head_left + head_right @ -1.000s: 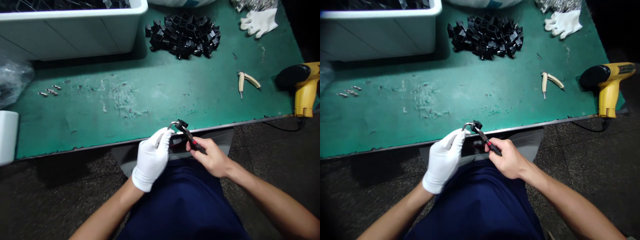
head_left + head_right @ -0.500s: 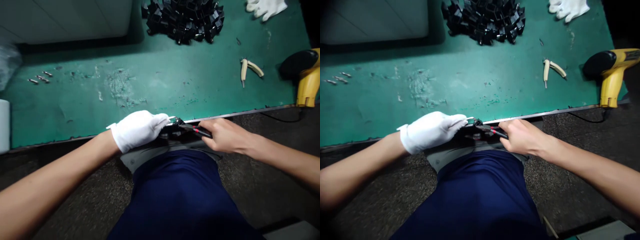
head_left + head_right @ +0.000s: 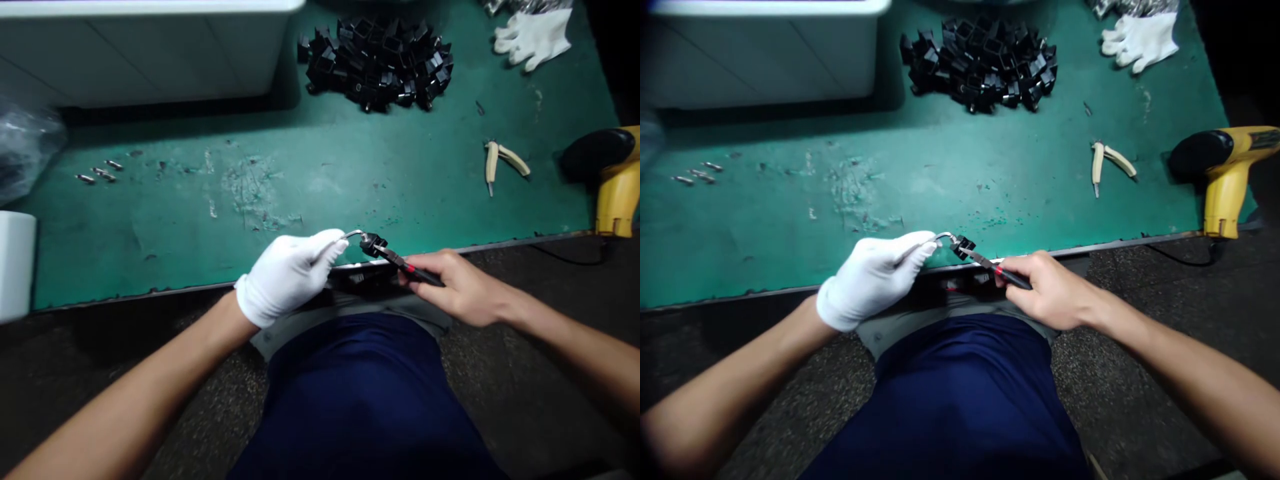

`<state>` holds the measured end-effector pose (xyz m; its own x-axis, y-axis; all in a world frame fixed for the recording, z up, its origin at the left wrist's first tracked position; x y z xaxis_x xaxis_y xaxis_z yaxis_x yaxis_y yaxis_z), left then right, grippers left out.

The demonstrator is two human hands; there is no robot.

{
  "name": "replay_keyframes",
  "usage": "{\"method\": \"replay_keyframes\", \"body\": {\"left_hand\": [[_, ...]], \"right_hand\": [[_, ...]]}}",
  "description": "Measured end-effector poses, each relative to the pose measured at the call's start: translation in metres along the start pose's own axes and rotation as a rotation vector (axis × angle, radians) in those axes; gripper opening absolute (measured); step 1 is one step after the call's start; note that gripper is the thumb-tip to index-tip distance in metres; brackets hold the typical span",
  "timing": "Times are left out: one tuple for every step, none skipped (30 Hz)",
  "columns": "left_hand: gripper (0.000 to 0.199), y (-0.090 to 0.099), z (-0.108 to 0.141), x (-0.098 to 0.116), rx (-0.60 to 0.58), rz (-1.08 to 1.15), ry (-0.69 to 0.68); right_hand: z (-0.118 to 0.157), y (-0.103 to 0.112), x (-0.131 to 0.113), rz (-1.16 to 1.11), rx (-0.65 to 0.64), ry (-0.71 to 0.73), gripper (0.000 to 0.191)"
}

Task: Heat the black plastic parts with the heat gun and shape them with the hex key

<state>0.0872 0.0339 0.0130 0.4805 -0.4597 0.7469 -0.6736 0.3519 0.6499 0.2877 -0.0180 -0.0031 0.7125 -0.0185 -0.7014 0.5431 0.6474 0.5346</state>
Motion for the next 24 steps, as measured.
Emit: {"method": "replay_keyframes", "body": {"left_hand": [[0.028, 0.001, 0.006, 0.001, 0.069, 0.037, 0.006], [0.027, 0.0, 0.012, 0.001, 0.127, 0.071, 0.019], [0.026, -0.002, 0.018, 0.002, 0.174, 0.101, 0.039], [0.025, -0.005, 0.022, 0.003, 0.213, 0.131, 0.065], [0.024, -0.007, 0.026, 0.004, 0.256, 0.161, 0.091], [0.024, -0.009, 0.03, 0.006, 0.303, 0.187, 0.119], [0.024, -0.01, 0.033, 0.008, 0.353, 0.209, 0.144], [0.024, -0.01, 0.035, 0.009, 0.401, 0.223, 0.165], [0.025, -0.011, 0.038, 0.011, 0.439, 0.23, 0.186], [0.025, -0.012, 0.04, 0.012, 0.471, 0.233, 0.203], [0.025, -0.012, 0.041, 0.013, 0.496, 0.235, 0.219], [0.025, -0.013, 0.043, 0.013, 0.513, 0.238, 0.233], [0.025, -0.014, 0.045, 0.012, 0.526, 0.244, 0.245], [0.025, -0.015, 0.046, 0.011, 0.536, 0.255, 0.258], [0.025, -0.016, 0.048, 0.009, 0.542, 0.27, 0.269], [0.026, -0.018, 0.049, 0.007, 0.54, 0.287, 0.282], [0.026, -0.019, 0.05, 0.005, 0.535, 0.305, 0.295], [0.026, -0.021, 0.051, 0.004, 0.53, 0.322, 0.308], [0.026, -0.022, 0.051, 0.003, 0.523, 0.337, 0.316], [0.026, -0.022, 0.051, 0.002, 0.516, 0.349, 0.319], [0.026, -0.021, 0.05, 0.003, 0.51, 0.359, 0.316], [0.026, -0.019, 0.05, 0.004, 0.499, 0.367, 0.308], [0.026, -0.017, 0.048, 0.005, 0.482, 0.374, 0.3], [0.026, -0.015, 0.047, 0.006, 0.451, 0.38, 0.297]], "right_hand": [[0.001, -0.008, 0.001, -0.156, 0.006, -0.007, 0.015], [0.001, -0.018, 0.003, -0.298, 0.011, -0.02, 0.017], [0.001, -0.029, 0.004, -0.419, 0.012, -0.033, 0.018], [0.0, -0.04, 0.004, -0.509, 0.008, -0.039, 0.017], [-0.002, -0.051, 0.002, -0.577, 0.0, -0.038, 0.016], [-0.004, -0.061, -0.002, -0.633, -0.008, -0.03, 0.016], [-0.005, -0.069, -0.007, -0.698, -0.013, -0.023, 0.016], [-0.007, -0.076, -0.011, -0.762, -0.014, -0.017, 0.016], [-0.008, -0.082, -0.017, -0.818, -0.012, -0.009, 0.016], [-0.009, -0.086, -0.022, -0.864, -0.008, -0.002, 0.017], [-0.01, -0.089, -0.026, -0.9, 0.0, 0.005, 0.017], [-0.01, -0.091, -0.03, -0.926, 0.009, 0.012, 0.018], [-0.01, -0.093, -0.032, -0.942, 0.019, 0.017, 0.018], [-0.009, -0.093, -0.034, -0.948, 0.032, 0.019, 0.019], [-0.009, -0.094, -0.034, -0.943, 0.046, 0.019, 0.019], [-0.009, -0.094, -0.034, -0.928, 0.059, 0.018, 0.02], [-0.008, -0.094, -0.033, -0.903, 0.071, 0.018, 0.02], [-0.008, -0.093, -0.032, -0.871, 0.081, 0.019, 0.021], [-0.007, -0.091, -0.03, -0.831, 0.089, 0.021, 0.02], [-0.007, -0.089, -0.029, -0.783, 0.098, 0.023, 0.02], [-0.006, -0.086, -0.027, -0.728, 0.108, 0.024, 0.018], [-0.005, -0.082, -0.025, -0.663, 0.119, 0.025, 0.017], [-0.004, -0.076, -0.022, -0.587, 0.135, 0.026, 0.015], [-0.003, -0.07, -0.019, -0.502, 0.156, 0.027, 0.014]]}}
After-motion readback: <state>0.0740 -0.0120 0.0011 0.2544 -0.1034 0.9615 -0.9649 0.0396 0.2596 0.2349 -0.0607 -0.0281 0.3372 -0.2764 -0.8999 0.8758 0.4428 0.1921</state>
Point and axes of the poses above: each hand's wrist, its own z-axis away from the middle knuckle, its own y-axis out of the back of the hand, x = y × z, the point moved 8 cm from there along -z, towards the middle knuckle, and after that the axes turned 10 degrees about z, right-handed, at the moved point
